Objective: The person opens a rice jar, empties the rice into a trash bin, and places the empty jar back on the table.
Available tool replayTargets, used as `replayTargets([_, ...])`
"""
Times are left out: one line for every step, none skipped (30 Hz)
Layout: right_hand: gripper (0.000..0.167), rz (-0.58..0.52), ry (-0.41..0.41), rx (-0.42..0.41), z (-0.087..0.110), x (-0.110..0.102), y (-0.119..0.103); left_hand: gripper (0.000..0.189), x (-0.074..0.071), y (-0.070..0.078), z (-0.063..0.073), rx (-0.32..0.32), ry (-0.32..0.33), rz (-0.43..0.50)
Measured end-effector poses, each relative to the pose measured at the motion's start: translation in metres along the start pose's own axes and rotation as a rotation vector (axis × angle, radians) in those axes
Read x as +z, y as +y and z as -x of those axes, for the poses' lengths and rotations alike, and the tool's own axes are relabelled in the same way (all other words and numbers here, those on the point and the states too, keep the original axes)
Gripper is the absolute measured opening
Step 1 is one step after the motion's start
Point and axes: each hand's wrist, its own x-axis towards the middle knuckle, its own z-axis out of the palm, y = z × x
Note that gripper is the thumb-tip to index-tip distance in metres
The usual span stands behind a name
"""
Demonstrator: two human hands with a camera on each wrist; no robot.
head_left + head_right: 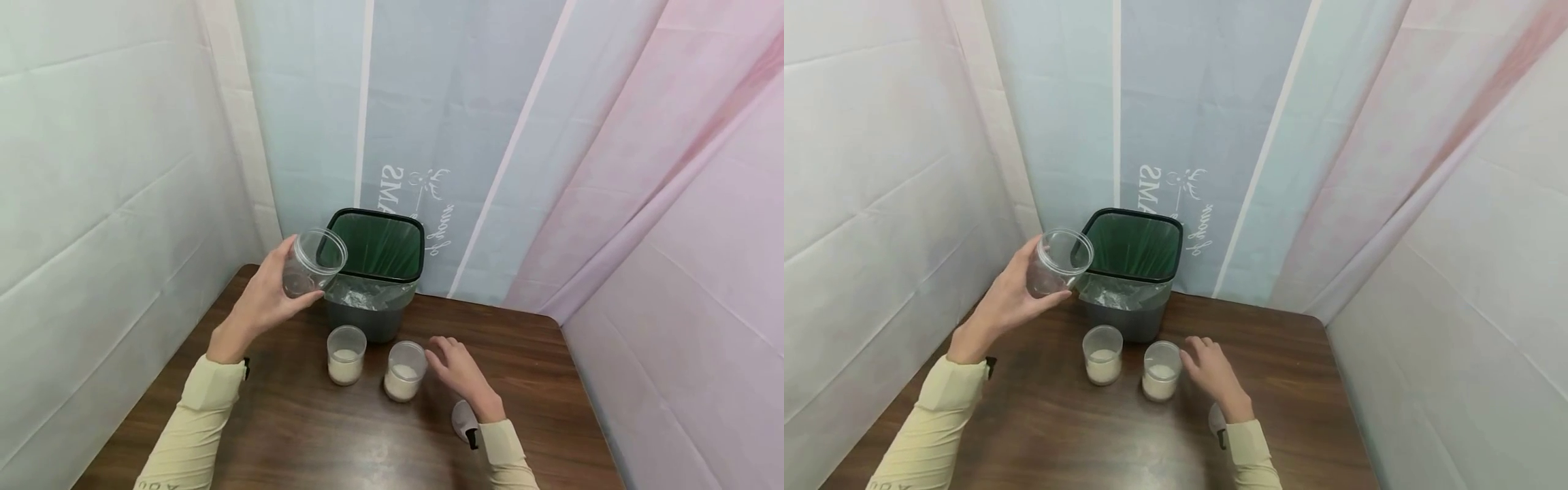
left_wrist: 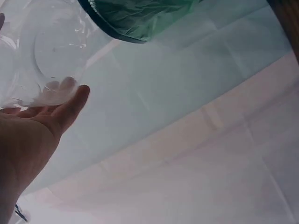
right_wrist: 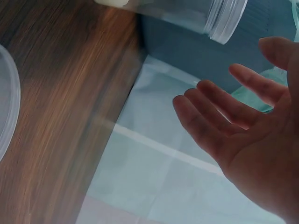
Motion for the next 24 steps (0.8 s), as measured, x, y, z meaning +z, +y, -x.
replayTargets([0.036, 0.009, 0.003, -0.006, -0.001, 0.001, -0.001, 0.107, 0.002, -0.001, 0.003, 0.000, 0.011, 0.016])
replayTargets([0.036, 0.020, 0.010, -0.016, -0.002, 0.002, -0.002, 0.108, 0.003, -0.003, 0.007, -0.001, 0.017, 0.031])
replayTargets([0.036, 0.028, 0.016, -0.026, -0.002, 0.003, -0.003, 0.108, 0.005, -0.004, 0.010, -0.006, 0.023, 0.043])
replayTargets([0.036, 0.029, 0.015, -0.031, -0.003, 0.003, -0.005, 0.108, 0.007, -0.006, 0.014, -0.014, 0.027, 0.048])
replayTargets([0.037, 0.031, 0.016, -0.040, -0.004, 0.004, -0.006, 0.108, 0.009, -0.008, 0.017, -0.021, 0.029, 0.056])
replayTargets([0.038, 0.035, 0.016, -0.049, -0.004, 0.005, -0.008, 0.108, 0.011, -0.010, 0.021, -0.030, 0.027, 0.062])
replayTargets([0.038, 0.034, 0.012, -0.058, -0.004, 0.005, -0.009, 0.108, 0.013, -0.013, 0.025, -0.038, 0.024, 0.069])
replayTargets([0.039, 0.033, 0.009, -0.072, -0.005, 0.005, -0.011, 0.108, 0.015, -0.015, 0.029, -0.045, 0.020, 0.074])
replayTargets([0.040, 0.032, 0.005, -0.081, -0.005, 0.005, -0.012, 0.109, 0.017, -0.018, 0.033, -0.050, 0.013, 0.081])
replayTargets([0.041, 0.030, 0.001, -0.090, -0.005, 0.006, -0.013, 0.110, 0.019, -0.021, 0.036, -0.050, 0.004, 0.087])
replayTargets([0.042, 0.029, 0.000, -0.101, -0.005, 0.006, -0.014, 0.111, 0.020, -0.023, 0.040, -0.047, -0.002, 0.089])
replayTargets([0.042, 0.034, -0.003, -0.107, -0.005, 0.007, -0.014, 0.112, 0.021, -0.025, 0.044, -0.043, -0.007, 0.091])
replayTargets([0.043, 0.036, -0.004, -0.112, -0.005, 0.007, -0.015, 0.113, 0.023, -0.027, 0.047, -0.039, -0.011, 0.093])
replayTargets([0.043, 0.041, -0.005, -0.113, -0.005, 0.008, -0.015, 0.113, 0.025, -0.029, 0.050, -0.034, -0.013, 0.093])
replayTargets([0.043, 0.047, -0.004, -0.112, -0.005, 0.009, -0.015, 0.113, 0.027, -0.030, 0.052, -0.031, -0.016, 0.098])
replayTargets([0.044, 0.048, -0.011, -0.109, -0.005, 0.009, -0.015, 0.113, 0.029, -0.031, 0.055, -0.032, -0.017, 0.100])
replayTargets([0.044, 0.049, -0.015, -0.109, -0.005, 0.010, -0.015, 0.113, 0.031, -0.031, 0.057, -0.037, -0.019, 0.101])
replayTargets([0.045, 0.052, -0.022, -0.109, -0.004, 0.011, -0.016, 0.113, 0.033, -0.032, 0.060, -0.046, -0.024, 0.108])
replayTargets([0.046, 0.050, -0.028, -0.113, -0.004, 0.012, -0.016, 0.113, 0.035, -0.033, 0.063, -0.056, -0.026, 0.119])
replayTargets([0.048, 0.055, -0.036, -0.112, -0.005, 0.013, -0.017, 0.113, 0.037, -0.034, 0.067, -0.076, -0.033, 0.131])
replayTargets([0.050, 0.059, -0.044, -0.114, -0.005, 0.014, -0.018, 0.114, 0.039, -0.036, 0.070, -0.097, -0.040, 0.148])
replayTargets([0.052, 0.059, -0.055, -0.116, -0.005, 0.015, -0.018, 0.115, 0.042, -0.038, 0.074, -0.125, -0.047, 0.160])
replayTargets([0.054, 0.062, -0.060, -0.121, -0.005, 0.015, -0.019, 0.115, 0.045, -0.040, 0.077, -0.150, -0.051, 0.169])
replayTargets([0.056, 0.069, -0.066, -0.122, -0.005, 0.016, -0.020, 0.115, 0.047, -0.042, 0.081, -0.179, -0.057, 0.177])
